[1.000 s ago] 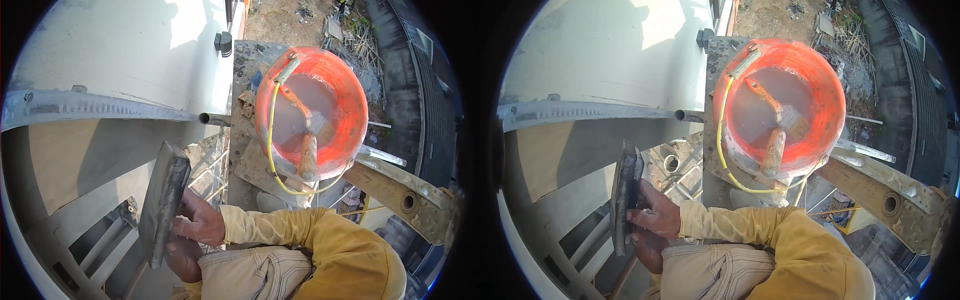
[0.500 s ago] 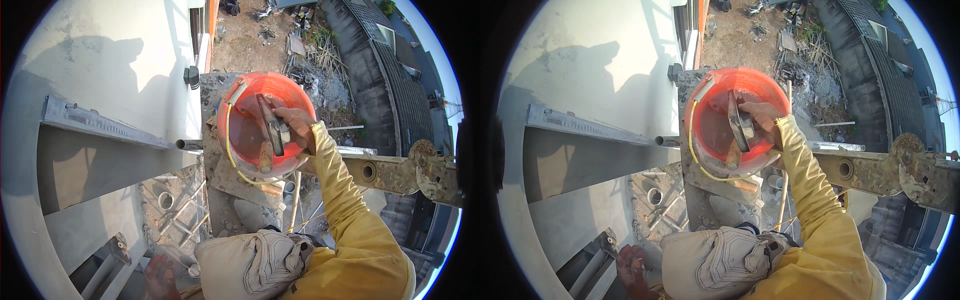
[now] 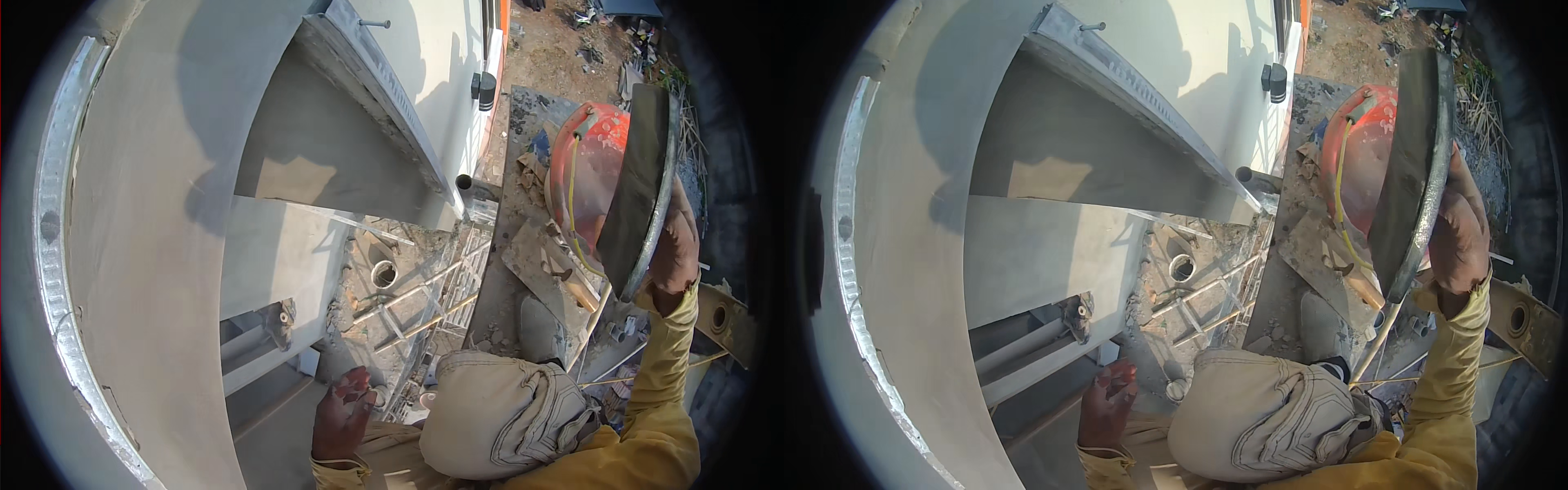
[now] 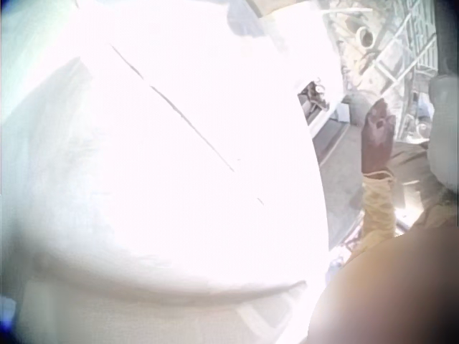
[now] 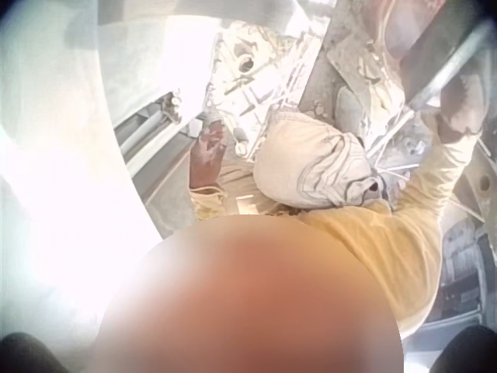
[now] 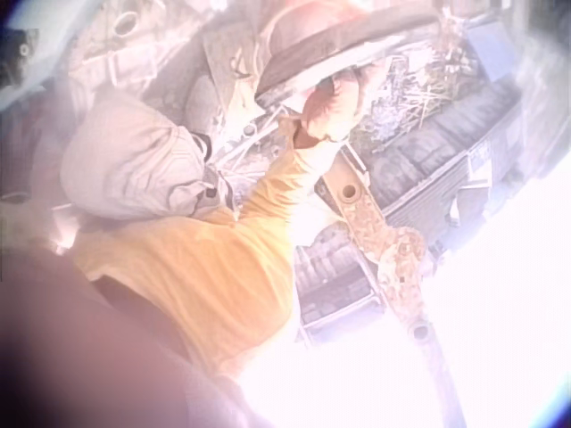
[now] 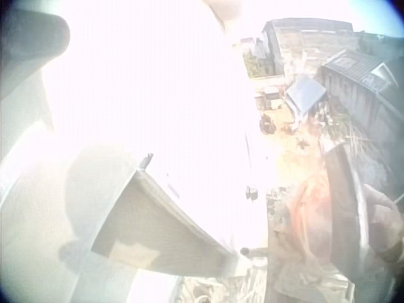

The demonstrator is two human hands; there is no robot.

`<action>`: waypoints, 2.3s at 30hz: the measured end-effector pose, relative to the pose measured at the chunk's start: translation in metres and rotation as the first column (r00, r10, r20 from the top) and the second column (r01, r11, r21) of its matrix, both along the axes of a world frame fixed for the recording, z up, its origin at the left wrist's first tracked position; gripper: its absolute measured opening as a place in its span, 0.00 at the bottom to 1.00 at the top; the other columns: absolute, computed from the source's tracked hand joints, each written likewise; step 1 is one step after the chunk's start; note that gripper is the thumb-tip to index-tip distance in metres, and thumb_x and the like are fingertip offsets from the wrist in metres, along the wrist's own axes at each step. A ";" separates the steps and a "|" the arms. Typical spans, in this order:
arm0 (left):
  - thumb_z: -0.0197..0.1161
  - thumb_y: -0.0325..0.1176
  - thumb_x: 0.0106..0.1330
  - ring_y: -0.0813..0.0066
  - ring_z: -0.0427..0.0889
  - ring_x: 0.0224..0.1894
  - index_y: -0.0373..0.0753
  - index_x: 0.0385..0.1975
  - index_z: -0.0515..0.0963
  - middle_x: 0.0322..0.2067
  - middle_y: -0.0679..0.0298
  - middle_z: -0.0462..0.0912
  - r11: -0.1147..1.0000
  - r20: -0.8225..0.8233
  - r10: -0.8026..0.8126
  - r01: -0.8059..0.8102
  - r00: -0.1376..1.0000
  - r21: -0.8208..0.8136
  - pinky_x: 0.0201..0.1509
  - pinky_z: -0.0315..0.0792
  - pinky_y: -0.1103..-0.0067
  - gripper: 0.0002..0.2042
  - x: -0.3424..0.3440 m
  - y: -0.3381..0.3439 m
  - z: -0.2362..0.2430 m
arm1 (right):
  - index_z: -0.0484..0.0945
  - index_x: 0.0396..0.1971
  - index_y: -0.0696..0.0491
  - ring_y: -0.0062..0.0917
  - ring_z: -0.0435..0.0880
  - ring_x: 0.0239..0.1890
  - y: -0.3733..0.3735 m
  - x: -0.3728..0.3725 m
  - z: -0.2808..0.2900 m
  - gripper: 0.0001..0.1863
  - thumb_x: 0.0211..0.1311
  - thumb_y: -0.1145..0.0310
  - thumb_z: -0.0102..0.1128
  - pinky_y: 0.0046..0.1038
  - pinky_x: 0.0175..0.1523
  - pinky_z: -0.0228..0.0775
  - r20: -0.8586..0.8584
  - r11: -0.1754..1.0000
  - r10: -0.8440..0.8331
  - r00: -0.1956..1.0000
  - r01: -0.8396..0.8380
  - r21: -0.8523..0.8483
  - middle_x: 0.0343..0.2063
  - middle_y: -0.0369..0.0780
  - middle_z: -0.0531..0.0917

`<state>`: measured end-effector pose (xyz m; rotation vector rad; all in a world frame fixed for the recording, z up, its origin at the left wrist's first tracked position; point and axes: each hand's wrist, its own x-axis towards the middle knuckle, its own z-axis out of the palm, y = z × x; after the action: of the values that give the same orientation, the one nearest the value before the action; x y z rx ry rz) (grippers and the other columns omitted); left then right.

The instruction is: Smoothing and finishing a plastered concrete wall using a hand float.

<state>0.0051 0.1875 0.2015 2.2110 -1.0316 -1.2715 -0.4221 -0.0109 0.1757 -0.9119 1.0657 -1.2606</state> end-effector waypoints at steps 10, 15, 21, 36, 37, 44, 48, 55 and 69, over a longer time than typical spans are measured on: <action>0.62 0.34 0.63 0.70 0.79 0.49 0.31 0.56 0.69 0.48 0.54 0.79 0.994 0.090 -0.040 0.031 0.995 0.101 0.55 0.72 0.74 0.23 -0.007 0.027 0.020 | 0.69 0.45 0.59 0.27 0.77 0.32 -0.030 0.247 -0.028 0.24 0.54 0.63 0.69 0.24 0.34 0.69 -0.294 0.791 -0.048 0.955 -0.143 -0.595 0.33 0.43 0.75; 0.61 0.29 0.63 0.69 0.79 0.48 0.32 0.55 0.70 0.47 0.54 0.79 0.993 0.156 -0.047 0.029 0.987 0.116 0.54 0.73 0.75 0.20 -0.010 0.039 0.027 | 0.71 0.43 0.59 0.34 0.78 0.31 -0.054 0.306 -0.019 0.24 0.48 0.66 0.70 0.31 0.33 0.73 -0.159 0.664 -0.188 0.969 0.007 -0.747 0.34 0.44 0.75; 0.62 0.26 0.62 0.67 0.80 0.50 0.32 0.54 0.71 0.48 0.54 0.79 0.995 0.138 -0.040 0.027 0.990 0.093 0.53 0.74 0.75 0.20 -0.017 0.038 0.032 | 0.72 0.43 0.57 0.38 0.78 0.32 -0.065 0.331 -0.016 0.24 0.46 0.65 0.71 0.34 0.32 0.74 -0.118 0.533 -0.325 0.938 0.078 -0.842 0.34 0.44 0.74; 0.63 0.31 0.62 0.68 0.79 0.49 0.32 0.55 0.70 0.48 0.54 0.79 0.978 0.158 0.068 -0.097 0.985 0.183 0.55 0.72 0.74 0.21 -0.014 0.041 0.031 | 0.67 0.47 0.61 0.21 0.78 0.34 -0.017 0.314 -0.249 0.19 0.62 0.67 0.60 0.24 0.41 0.72 -0.119 0.957 -0.106 0.987 0.134 0.257 0.32 0.41 0.78; 0.63 0.32 0.63 0.68 0.79 0.50 0.32 0.55 0.70 0.48 0.54 0.79 0.977 0.149 0.072 -0.100 0.986 0.190 0.55 0.72 0.74 0.22 -0.012 0.039 0.030 | 0.67 0.47 0.61 0.21 0.77 0.34 -0.014 0.314 -0.222 0.19 0.61 0.68 0.61 0.24 0.40 0.72 -0.009 0.992 -0.080 0.997 0.081 0.101 0.32 0.41 0.77; 0.62 0.32 0.63 0.67 0.79 0.50 0.31 0.55 0.69 0.48 0.53 0.79 0.984 0.127 0.017 -0.039 0.992 0.172 0.55 0.72 0.74 0.22 -0.012 0.030 0.023 | 0.73 0.47 0.57 0.36 0.77 0.34 -0.042 0.324 -0.040 0.28 0.43 0.68 0.71 0.31 0.36 0.74 -0.166 0.634 -0.201 0.966 -0.001 -0.773 0.36 0.44 0.76; 0.61 0.32 0.64 0.67 0.79 0.49 0.31 0.55 0.69 0.48 0.53 0.79 0.977 0.137 0.006 -0.035 0.991 0.209 0.55 0.72 0.74 0.21 -0.007 0.028 0.020 | 0.70 0.50 0.58 0.35 0.76 0.36 -0.045 0.335 -0.068 0.27 0.48 0.70 0.69 0.31 0.40 0.71 -0.263 0.717 -0.180 0.948 -0.057 -0.694 0.39 0.46 0.77; 0.62 0.34 0.63 0.64 0.79 0.52 0.32 0.56 0.69 0.49 0.51 0.80 0.974 0.146 -0.009 -0.024 0.989 0.225 0.56 0.71 0.71 0.23 -0.004 0.031 0.017 | 0.66 0.49 0.60 0.24 0.79 0.33 -0.031 0.304 -0.175 0.20 0.59 0.72 0.60 0.25 0.38 0.73 -0.052 0.987 -0.025 0.998 0.033 0.156 0.35 0.43 0.79; 0.64 0.39 0.64 0.64 0.77 0.53 0.29 0.57 0.67 0.50 0.50 0.77 0.955 0.113 0.149 -0.172 0.982 0.243 0.57 0.71 0.73 0.26 -0.016 0.032 0.019 | 0.68 0.50 0.60 0.37 0.77 0.37 -0.039 0.337 -0.104 0.25 0.54 0.69 0.66 0.32 0.42 0.73 -0.134 0.871 -0.216 0.967 0.129 -0.475 0.39 0.47 0.73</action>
<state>-0.0107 0.2197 0.2210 2.5087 -0.7362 -1.2974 -0.0849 -0.0497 0.0718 -1.3395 1.0214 -1.6494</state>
